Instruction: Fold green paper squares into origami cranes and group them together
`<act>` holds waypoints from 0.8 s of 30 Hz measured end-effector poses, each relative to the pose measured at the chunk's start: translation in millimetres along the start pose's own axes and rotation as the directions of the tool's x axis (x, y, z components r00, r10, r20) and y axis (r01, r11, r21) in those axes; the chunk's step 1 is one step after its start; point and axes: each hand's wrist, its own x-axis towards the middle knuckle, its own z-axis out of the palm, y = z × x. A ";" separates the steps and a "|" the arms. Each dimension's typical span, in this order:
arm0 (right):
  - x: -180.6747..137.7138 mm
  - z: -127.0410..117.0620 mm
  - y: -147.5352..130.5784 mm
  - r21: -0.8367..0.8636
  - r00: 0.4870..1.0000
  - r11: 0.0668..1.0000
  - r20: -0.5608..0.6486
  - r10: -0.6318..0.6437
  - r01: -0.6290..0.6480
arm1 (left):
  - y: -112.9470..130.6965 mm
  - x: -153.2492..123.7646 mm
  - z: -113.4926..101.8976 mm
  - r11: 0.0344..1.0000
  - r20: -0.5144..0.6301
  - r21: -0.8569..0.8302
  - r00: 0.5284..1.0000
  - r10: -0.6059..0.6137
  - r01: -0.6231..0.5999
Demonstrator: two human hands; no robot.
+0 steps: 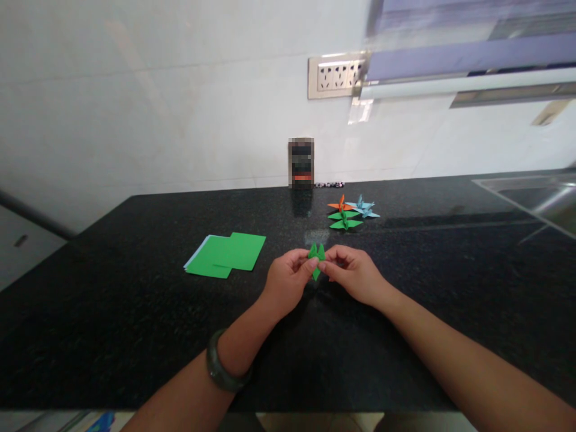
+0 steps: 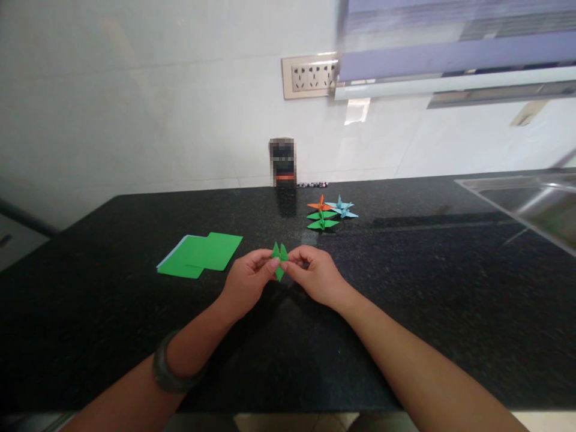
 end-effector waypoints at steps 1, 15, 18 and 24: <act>0.2 0.0 -0.3 -0.008 1.000 1.000 -0.003 -0.004 0.004 | -0.6 -0.1 -0.1 0.999 0.008 0.038 1.000 0.018 -0.018; -2.2 3.6 1.6 0.054 0.998 0.998 0.060 0.020 -0.023 | 8.6 -3.5 -3.3 0.851 0.056 0.514 0.994 0.096 -0.111; -2.4 4.0 0.7 0.129 0.992 0.990 0.117 0.044 -0.059 | 7.9 -3.2 -3.6 0.810 0.063 0.568 0.989 0.135 -0.147; -3.1 5.3 -1.6 0.086 0.999 0.995 0.006 0.042 -0.042 | 2.5 -2.6 -0.8 0.910 0.085 0.391 0.990 0.112 -0.136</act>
